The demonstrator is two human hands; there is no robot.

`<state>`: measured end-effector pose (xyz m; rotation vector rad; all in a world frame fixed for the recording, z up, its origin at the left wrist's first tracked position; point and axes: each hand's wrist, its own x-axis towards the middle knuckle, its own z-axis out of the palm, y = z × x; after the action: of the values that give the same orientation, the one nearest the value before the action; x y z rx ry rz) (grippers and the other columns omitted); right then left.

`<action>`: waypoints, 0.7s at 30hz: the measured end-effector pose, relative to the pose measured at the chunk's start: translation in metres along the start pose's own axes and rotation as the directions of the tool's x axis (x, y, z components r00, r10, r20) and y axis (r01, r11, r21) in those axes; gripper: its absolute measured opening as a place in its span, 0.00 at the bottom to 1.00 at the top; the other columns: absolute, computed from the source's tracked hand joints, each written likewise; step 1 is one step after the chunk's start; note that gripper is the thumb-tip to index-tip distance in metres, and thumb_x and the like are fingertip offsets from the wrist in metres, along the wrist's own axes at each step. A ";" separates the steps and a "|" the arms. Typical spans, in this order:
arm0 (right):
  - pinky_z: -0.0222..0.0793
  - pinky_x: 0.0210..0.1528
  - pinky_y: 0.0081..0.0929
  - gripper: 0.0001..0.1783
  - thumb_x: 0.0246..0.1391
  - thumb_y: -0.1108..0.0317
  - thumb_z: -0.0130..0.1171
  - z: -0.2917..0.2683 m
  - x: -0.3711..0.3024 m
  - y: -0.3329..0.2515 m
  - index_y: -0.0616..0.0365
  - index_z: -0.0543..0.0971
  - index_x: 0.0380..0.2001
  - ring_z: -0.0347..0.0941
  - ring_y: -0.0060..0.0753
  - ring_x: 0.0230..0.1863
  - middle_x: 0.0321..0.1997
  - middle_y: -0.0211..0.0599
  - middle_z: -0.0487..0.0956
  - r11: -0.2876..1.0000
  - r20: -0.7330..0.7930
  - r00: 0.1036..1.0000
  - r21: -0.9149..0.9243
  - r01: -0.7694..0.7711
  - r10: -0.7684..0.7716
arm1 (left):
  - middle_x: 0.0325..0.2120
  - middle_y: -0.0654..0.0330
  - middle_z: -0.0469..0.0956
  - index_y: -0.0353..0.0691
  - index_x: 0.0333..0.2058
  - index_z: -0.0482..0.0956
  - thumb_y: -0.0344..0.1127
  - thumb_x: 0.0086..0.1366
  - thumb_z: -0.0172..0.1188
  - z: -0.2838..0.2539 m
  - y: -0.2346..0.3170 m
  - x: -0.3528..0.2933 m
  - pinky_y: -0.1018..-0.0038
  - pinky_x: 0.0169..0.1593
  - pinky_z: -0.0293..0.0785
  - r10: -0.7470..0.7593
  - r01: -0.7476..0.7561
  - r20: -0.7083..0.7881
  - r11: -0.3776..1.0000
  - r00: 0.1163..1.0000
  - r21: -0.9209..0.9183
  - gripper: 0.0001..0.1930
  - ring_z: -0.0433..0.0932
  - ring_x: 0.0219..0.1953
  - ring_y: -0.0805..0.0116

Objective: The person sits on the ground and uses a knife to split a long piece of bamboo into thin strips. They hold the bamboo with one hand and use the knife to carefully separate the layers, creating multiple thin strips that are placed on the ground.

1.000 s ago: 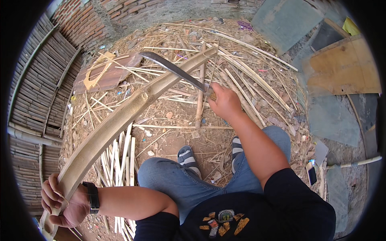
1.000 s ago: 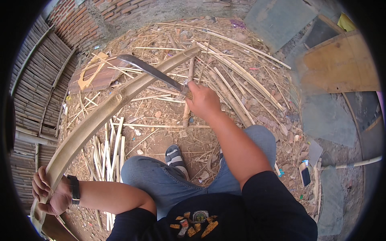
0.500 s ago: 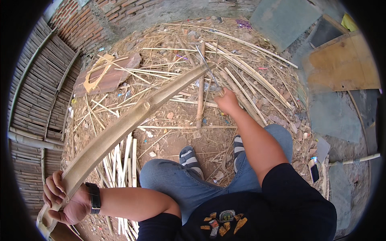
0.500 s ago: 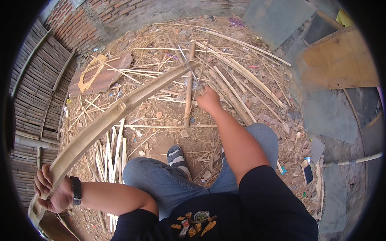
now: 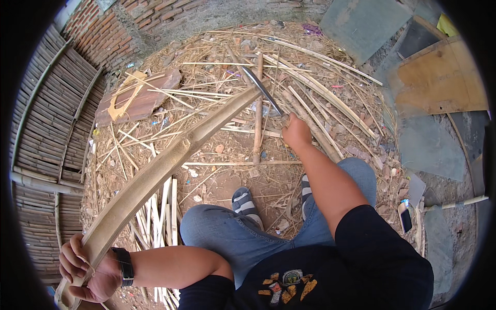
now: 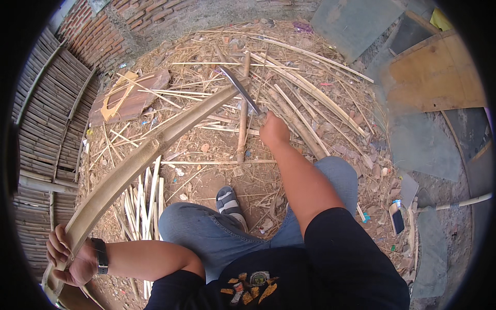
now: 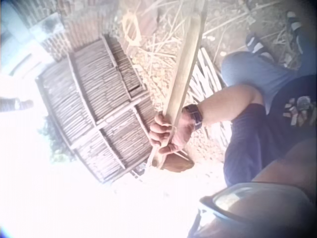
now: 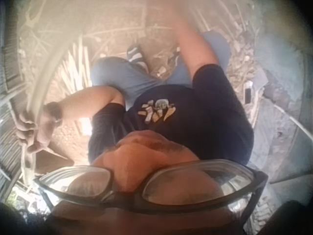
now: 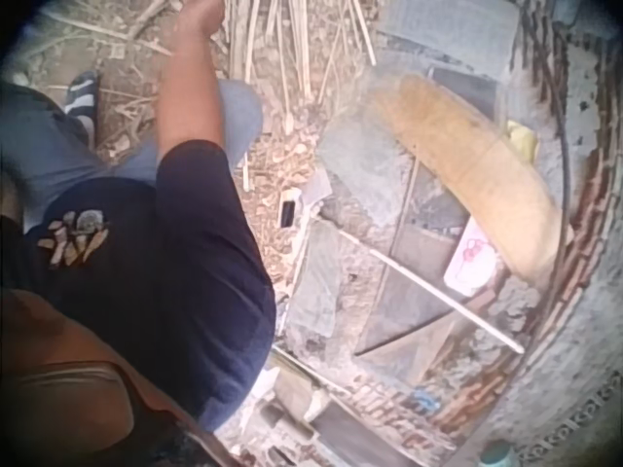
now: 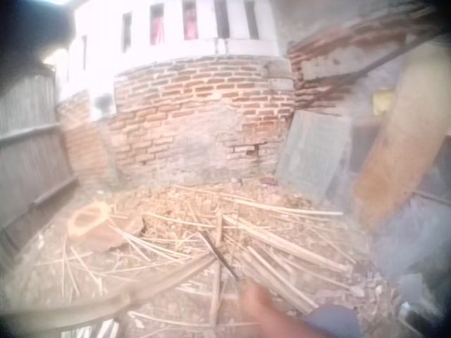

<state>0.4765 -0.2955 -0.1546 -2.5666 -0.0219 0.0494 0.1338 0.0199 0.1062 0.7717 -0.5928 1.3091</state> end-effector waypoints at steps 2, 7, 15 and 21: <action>0.73 0.49 0.45 0.23 0.49 0.65 0.62 0.013 0.013 0.022 0.57 0.75 0.50 0.78 0.53 0.46 0.43 0.50 0.81 0.965 0.080 0.973 0.137 -0.224 0.215 | 0.17 0.68 0.63 0.44 0.24 0.69 0.35 0.46 0.63 0.006 -0.005 -0.004 0.75 0.32 0.56 -0.044 0.044 -0.016 0.999 0.999 0.020 0.11 0.61 0.20 0.73; 0.73 0.49 0.44 0.25 0.48 0.62 0.61 0.027 0.012 0.030 0.57 0.75 0.51 0.78 0.55 0.46 0.44 0.54 0.81 0.962 0.007 0.987 0.223 -0.158 0.161 | 0.17 0.67 0.63 0.44 0.23 0.68 0.35 0.45 0.62 -0.002 -0.003 0.000 0.74 0.33 0.56 -0.074 0.075 0.019 0.993 0.997 -0.087 0.10 0.61 0.20 0.72; 0.73 0.43 0.47 0.25 0.49 0.64 0.64 -0.003 -0.029 -0.034 0.57 0.74 0.51 0.78 0.57 0.40 0.37 0.51 0.81 0.922 -0.008 0.937 0.179 0.344 -0.348 | 0.16 0.67 0.62 0.44 0.22 0.69 0.37 0.42 0.61 -0.006 0.001 0.000 0.72 0.34 0.56 0.022 -0.022 0.022 1.000 1.000 -0.014 0.10 0.60 0.21 0.71; 0.74 0.42 0.47 0.26 0.48 0.63 0.64 0.002 -0.013 -0.007 0.55 0.74 0.52 0.79 0.55 0.39 0.35 0.52 0.81 0.987 -0.044 0.992 0.097 0.126 -0.123 | 0.16 0.67 0.62 0.43 0.22 0.69 0.37 0.42 0.63 -0.002 0.002 -0.001 0.73 0.34 0.55 -0.045 0.049 0.066 0.997 0.997 -0.064 0.11 0.60 0.21 0.71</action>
<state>0.4638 -0.2889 -0.1516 -2.4599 -0.1615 -0.0440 0.1314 0.0210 0.1044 0.7717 -0.6617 1.2195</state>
